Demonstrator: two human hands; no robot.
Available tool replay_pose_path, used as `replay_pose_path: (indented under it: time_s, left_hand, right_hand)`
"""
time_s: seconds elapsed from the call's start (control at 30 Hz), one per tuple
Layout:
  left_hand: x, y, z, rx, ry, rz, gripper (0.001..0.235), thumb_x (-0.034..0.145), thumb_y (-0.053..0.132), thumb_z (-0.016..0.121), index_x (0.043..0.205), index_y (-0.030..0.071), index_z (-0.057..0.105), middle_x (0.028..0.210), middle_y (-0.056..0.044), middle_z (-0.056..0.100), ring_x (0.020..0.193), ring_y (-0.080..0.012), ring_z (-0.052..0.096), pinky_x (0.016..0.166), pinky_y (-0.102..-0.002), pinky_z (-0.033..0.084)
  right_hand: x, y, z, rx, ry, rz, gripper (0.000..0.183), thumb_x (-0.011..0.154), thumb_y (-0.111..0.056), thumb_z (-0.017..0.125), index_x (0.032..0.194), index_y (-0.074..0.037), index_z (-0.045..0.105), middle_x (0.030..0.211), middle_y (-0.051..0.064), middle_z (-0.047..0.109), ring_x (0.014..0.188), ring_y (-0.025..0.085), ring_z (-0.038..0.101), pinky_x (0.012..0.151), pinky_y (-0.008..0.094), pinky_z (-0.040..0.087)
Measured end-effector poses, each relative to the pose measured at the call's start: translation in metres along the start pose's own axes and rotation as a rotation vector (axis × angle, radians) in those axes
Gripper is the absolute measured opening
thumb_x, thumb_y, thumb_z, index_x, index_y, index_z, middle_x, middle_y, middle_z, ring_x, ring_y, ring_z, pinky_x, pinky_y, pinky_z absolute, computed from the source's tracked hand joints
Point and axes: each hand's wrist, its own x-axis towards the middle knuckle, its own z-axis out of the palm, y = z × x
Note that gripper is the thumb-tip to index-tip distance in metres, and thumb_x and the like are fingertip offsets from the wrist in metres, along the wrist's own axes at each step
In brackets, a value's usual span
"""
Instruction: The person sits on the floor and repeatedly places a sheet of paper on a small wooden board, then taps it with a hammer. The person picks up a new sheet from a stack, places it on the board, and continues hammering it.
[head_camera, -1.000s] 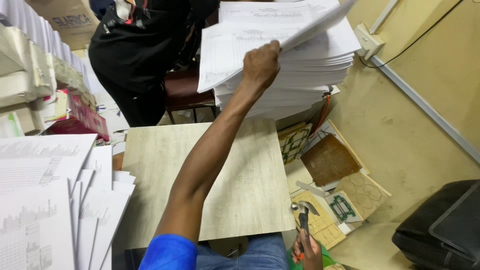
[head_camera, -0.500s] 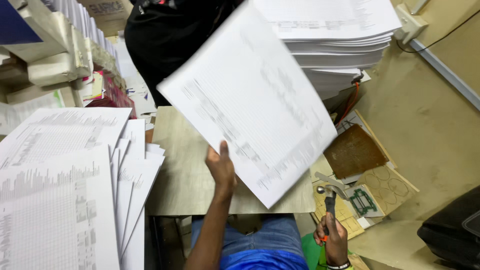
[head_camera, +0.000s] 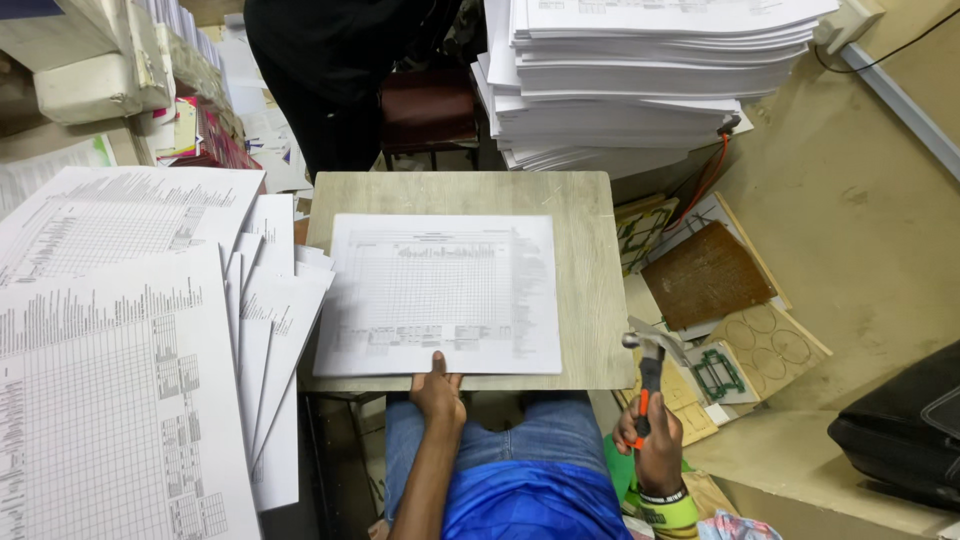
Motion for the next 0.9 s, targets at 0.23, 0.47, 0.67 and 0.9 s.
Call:
replay_pose_path:
  time_s: [0.23,0.47,0.67,0.9]
  left_hand:
    - [-0.048,0.020,-0.008,-0.049,-0.085,-0.105,0.041,0.095,-0.010,0.078,0.127,-0.015,0.053,0.122,-0.028,0.063,0.131,-0.0517,0.063,0.112,-0.068,0.049]
    - [-0.014,-0.004,-0.021,0.123,-0.096,0.035,0.034,0.093,-0.001,0.086,0.105,-0.015,0.058,0.099,-0.020,0.059,0.107,-0.0421,0.073,0.098,-0.062,0.062]
    - [0.001,-0.016,-0.026,0.272,-0.027,0.266,0.041,0.086,-0.004,0.091,0.068,-0.013,0.056,0.065,-0.008,0.044,0.069,-0.0317,0.070,0.074,-0.060,0.069]
    - [0.014,-0.023,-0.029,0.385,-0.028,0.314,0.033,0.085,-0.003,0.089,0.069,-0.016,0.063,0.060,-0.015,0.050,0.067,-0.0348,0.073,0.067,-0.054,0.070]
  right_hand:
    - [0.059,0.046,0.034,-0.107,-0.211,0.162,0.036,0.113,-0.029,0.051,0.118,0.005,0.059,0.066,0.017,0.054,0.049,0.031,0.066,0.045,0.043,0.058]
    - [0.054,-0.065,0.061,-0.096,-0.170,-0.242,0.041,0.115,-0.033,0.046,0.111,0.006,0.059,0.058,0.011,0.045,0.044,0.026,0.057,0.044,0.038,0.055]
    - [0.113,0.099,-0.008,0.067,-0.190,-0.644,0.045,0.106,-0.043,0.046,0.105,0.001,0.058,0.058,0.014,0.055,0.053,0.030,0.061,0.055,0.037,0.054]
    - [0.064,-0.047,0.050,-0.095,-0.023,-0.307,0.056,0.120,-0.052,0.032,0.097,-0.005,0.051,0.047,0.007,0.035,0.034,0.023,0.048,0.037,0.028,0.040]
